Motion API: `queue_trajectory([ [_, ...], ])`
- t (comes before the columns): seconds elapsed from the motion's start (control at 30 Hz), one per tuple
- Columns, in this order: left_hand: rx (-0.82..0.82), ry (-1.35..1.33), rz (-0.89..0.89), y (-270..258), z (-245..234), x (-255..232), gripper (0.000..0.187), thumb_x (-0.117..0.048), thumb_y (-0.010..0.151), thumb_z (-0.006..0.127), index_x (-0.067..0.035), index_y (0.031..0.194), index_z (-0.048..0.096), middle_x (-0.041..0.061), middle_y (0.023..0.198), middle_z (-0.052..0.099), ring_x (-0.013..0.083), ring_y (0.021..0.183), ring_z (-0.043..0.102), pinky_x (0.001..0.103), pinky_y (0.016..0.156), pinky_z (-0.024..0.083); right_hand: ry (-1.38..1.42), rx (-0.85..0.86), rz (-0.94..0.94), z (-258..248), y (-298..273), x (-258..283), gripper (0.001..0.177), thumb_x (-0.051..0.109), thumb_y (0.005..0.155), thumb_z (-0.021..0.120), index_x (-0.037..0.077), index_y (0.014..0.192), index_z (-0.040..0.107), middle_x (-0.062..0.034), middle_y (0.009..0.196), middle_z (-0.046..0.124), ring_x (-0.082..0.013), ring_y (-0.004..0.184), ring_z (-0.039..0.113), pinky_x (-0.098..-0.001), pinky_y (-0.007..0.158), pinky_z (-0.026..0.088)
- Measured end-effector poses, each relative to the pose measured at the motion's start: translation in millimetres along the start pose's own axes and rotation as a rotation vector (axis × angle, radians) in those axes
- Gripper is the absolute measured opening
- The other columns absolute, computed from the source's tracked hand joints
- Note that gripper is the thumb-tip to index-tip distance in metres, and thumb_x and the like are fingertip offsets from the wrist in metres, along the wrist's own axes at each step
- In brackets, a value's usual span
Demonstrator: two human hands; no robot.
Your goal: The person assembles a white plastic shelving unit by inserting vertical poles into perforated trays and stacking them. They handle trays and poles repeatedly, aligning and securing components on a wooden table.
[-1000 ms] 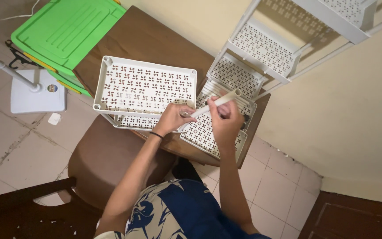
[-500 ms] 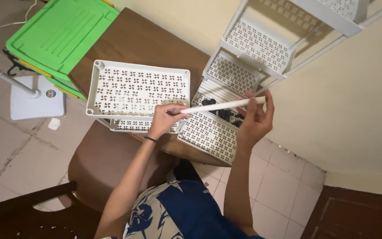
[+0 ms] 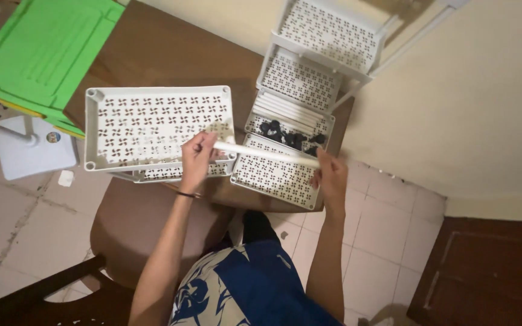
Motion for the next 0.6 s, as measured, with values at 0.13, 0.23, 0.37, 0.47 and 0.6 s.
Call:
queue_trajectory([
  [0.13, -0.011, 0.137, 0.0, -2.0, -5.0, 2.3, 0.034, -0.023, 0.108, 0.06, -0.002, 0.084, 0.07, -0.001, 0.064, 0.066, 0.0023, 0.053, 0.047, 0.02, 0.048, 0.033, -0.058, 0.128, 0.099, -3.9, -1.6, -22.2, 0.043, 0.036, 0.102, 0.066, 0.001, 0.077, 0.063, -0.0014, 0.056, 0.048, -0.0098, 0.043, 0.047, -0.0264, 0.045, 0.046],
  [0.23, 0.005, 0.154, 0.04, -2.7, 0.5, -1.2, 0.038, -0.024, 0.108, 0.062, -0.001, 0.079, 0.062, -0.002, 0.063, 0.059, 0.0009, 0.058, 0.055, 0.02, 0.05, 0.039, 0.039, 0.231, 0.066, -10.5, 6.7, -24.0, 0.032, 0.029, 0.098, 0.071, 0.003, 0.081, 0.063, -0.0016, 0.06, 0.055, -0.0098, 0.047, 0.053, -0.0253, 0.048, 0.048],
  [0.37, 0.015, 0.28, 0.031, -7.6, 10.7, -10.4, 0.041, -0.024, 0.11, 0.061, 0.0, 0.077, 0.059, -0.001, 0.06, 0.053, 0.0015, 0.058, 0.05, 0.022, 0.05, 0.041, 0.048, 0.323, 0.021, -24.1, 16.6, -23.9, 0.016, 0.014, 0.093, 0.074, 0.002, 0.088, 0.065, -0.0063, 0.07, 0.066, -0.0122, 0.058, 0.064, -0.0256, 0.055, 0.055],
  [0.47, -0.024, 0.458, 0.056, -8.2, 20.5, -27.5, 0.037, -0.021, 0.109, 0.061, 0.001, 0.079, 0.064, 0.002, 0.059, 0.055, 0.0058, 0.056, 0.049, 0.025, 0.051, 0.039, 0.09, 0.381, 0.046, -31.6, 25.6, -27.3, 0.012, 0.006, 0.089, 0.075, 0.001, 0.094, 0.066, -0.0095, 0.079, 0.072, -0.0151, 0.067, 0.07, -0.0285, 0.059, 0.06],
  [0.6, -0.078, 0.505, 0.164, -12.8, 46.4, -54.4, 0.029, -0.015, 0.104, 0.07, 0.002, 0.083, 0.062, 0.004, 0.067, 0.058, 0.0096, 0.062, 0.05, 0.026, 0.056, 0.041, 0.109, 0.396, 0.053, -48.5, 39.2, -36.1, 0.019, -0.001, 0.087, 0.078, -0.004, 0.103, 0.068, -0.0149, 0.091, 0.075, -0.0198, 0.074, 0.071, -0.0311, 0.067, 0.06],
])
Point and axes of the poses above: each hand's wrist, its own y-axis towards the middle knuckle, its own z-axis out of the palm, x = y × z, the point moved 6 cm from there along y, towards the middle knuckle
